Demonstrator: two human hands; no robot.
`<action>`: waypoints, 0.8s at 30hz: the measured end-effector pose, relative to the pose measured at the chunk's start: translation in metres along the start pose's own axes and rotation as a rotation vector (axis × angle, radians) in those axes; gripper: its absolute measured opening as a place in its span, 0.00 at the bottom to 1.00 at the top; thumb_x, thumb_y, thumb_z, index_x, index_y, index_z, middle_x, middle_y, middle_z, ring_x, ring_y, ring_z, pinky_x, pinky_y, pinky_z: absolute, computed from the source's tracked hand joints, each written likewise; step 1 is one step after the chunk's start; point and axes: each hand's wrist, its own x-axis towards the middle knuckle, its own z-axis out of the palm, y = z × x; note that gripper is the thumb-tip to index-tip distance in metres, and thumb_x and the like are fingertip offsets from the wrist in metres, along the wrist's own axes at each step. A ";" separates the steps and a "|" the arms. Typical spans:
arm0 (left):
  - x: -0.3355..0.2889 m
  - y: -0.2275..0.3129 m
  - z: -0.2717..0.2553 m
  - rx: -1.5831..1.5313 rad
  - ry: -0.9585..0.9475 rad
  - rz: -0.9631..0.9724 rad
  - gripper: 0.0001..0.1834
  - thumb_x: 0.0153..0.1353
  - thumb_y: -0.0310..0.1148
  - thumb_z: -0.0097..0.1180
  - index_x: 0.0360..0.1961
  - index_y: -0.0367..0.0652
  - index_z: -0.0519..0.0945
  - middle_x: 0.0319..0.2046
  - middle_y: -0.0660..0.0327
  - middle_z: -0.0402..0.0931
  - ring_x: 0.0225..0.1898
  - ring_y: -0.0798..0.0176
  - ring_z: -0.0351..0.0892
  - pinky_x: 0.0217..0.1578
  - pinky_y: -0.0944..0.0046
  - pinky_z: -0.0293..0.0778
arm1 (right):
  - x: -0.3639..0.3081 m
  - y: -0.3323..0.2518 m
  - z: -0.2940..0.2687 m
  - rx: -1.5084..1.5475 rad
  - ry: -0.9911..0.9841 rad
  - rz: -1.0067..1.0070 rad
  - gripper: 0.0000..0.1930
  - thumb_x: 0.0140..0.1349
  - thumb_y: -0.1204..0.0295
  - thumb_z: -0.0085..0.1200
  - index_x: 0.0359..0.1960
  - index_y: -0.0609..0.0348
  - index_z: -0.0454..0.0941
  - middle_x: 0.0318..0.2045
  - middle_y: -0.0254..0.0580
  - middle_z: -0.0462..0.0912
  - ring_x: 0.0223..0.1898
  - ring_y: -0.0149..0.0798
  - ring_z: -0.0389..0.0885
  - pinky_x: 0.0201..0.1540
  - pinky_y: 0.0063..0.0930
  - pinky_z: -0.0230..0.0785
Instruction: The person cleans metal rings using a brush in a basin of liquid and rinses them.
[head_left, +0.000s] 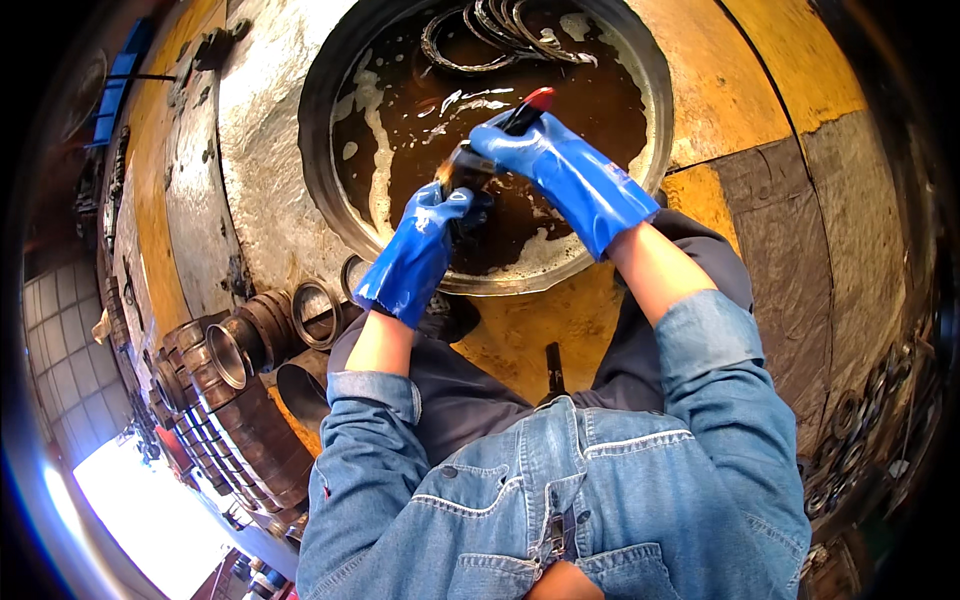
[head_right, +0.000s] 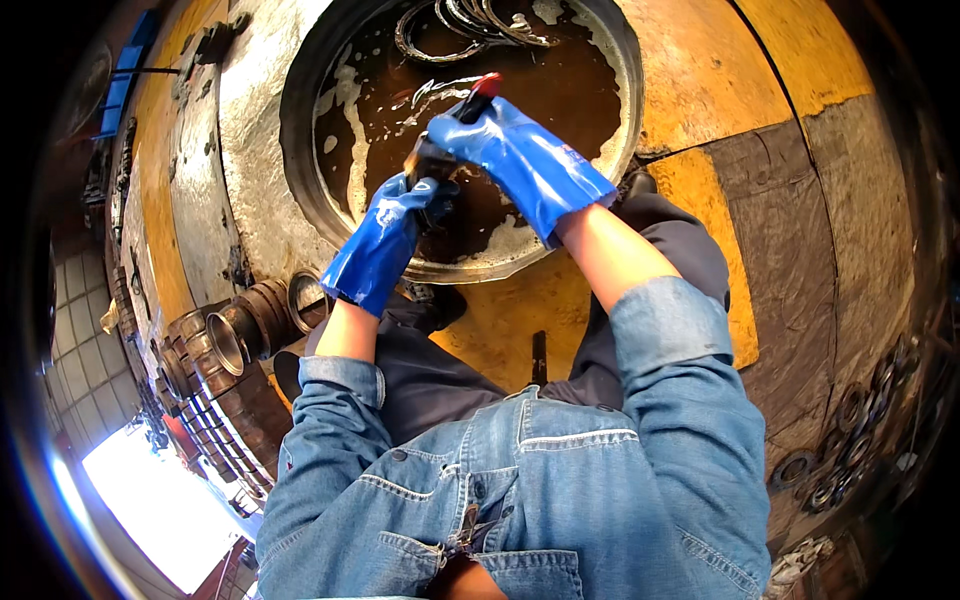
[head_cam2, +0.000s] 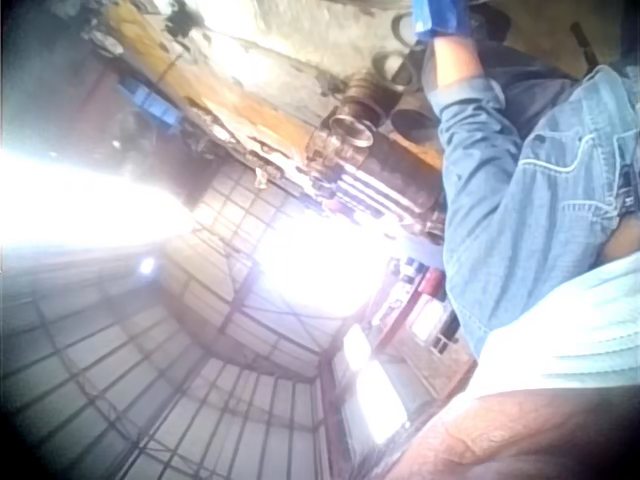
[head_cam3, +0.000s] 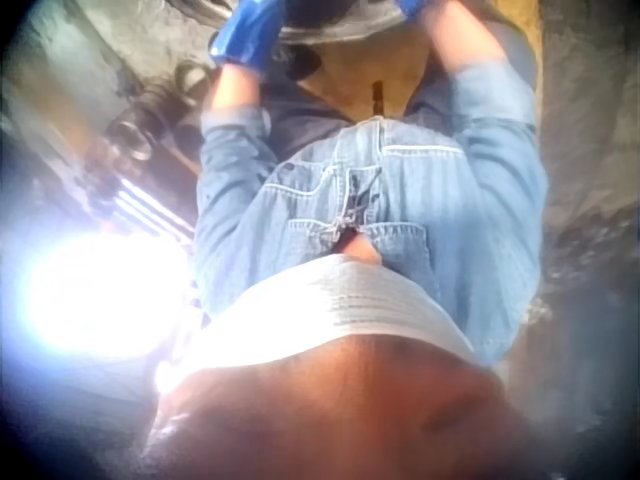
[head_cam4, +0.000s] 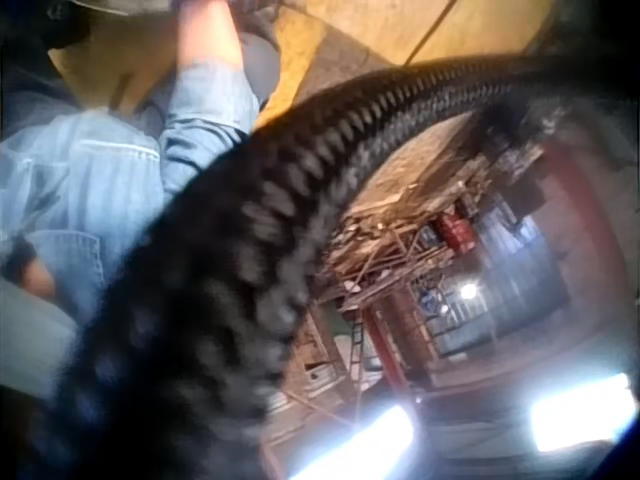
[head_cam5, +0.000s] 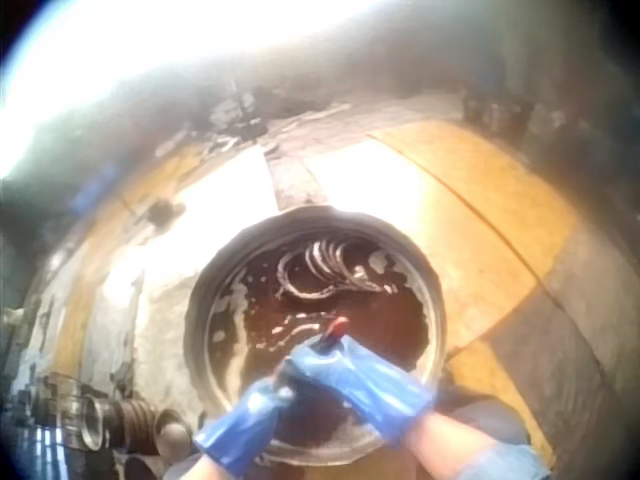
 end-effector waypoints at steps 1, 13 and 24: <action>-0.004 0.004 0.006 -0.023 0.033 -0.027 0.20 0.72 0.29 0.58 0.62 0.32 0.78 0.49 0.53 0.86 0.45 0.63 0.85 0.50 0.64 0.80 | 0.000 0.004 -0.007 -0.032 0.055 -0.013 0.15 0.65 0.57 0.57 0.34 0.56 0.87 0.31 0.36 0.87 0.37 0.34 0.84 0.46 0.29 0.75; -0.008 0.067 -0.041 -0.501 0.092 0.086 0.22 0.75 0.34 0.57 0.67 0.40 0.77 0.50 0.63 0.89 0.21 0.80 0.67 0.39 0.64 0.76 | -0.017 -0.020 -0.042 -0.585 0.232 0.091 0.23 0.62 0.48 0.60 0.39 0.57 0.87 0.33 0.49 0.89 0.40 0.51 0.89 0.48 0.41 0.77; -0.014 0.067 -0.001 -0.279 -0.019 0.105 0.24 0.77 0.36 0.53 0.69 0.37 0.74 0.43 0.64 0.88 0.19 0.79 0.61 0.37 0.67 0.75 | -0.006 -0.012 0.003 -0.643 0.214 -0.422 0.13 0.65 0.57 0.62 0.46 0.45 0.88 0.40 0.43 0.90 0.43 0.50 0.89 0.48 0.41 0.82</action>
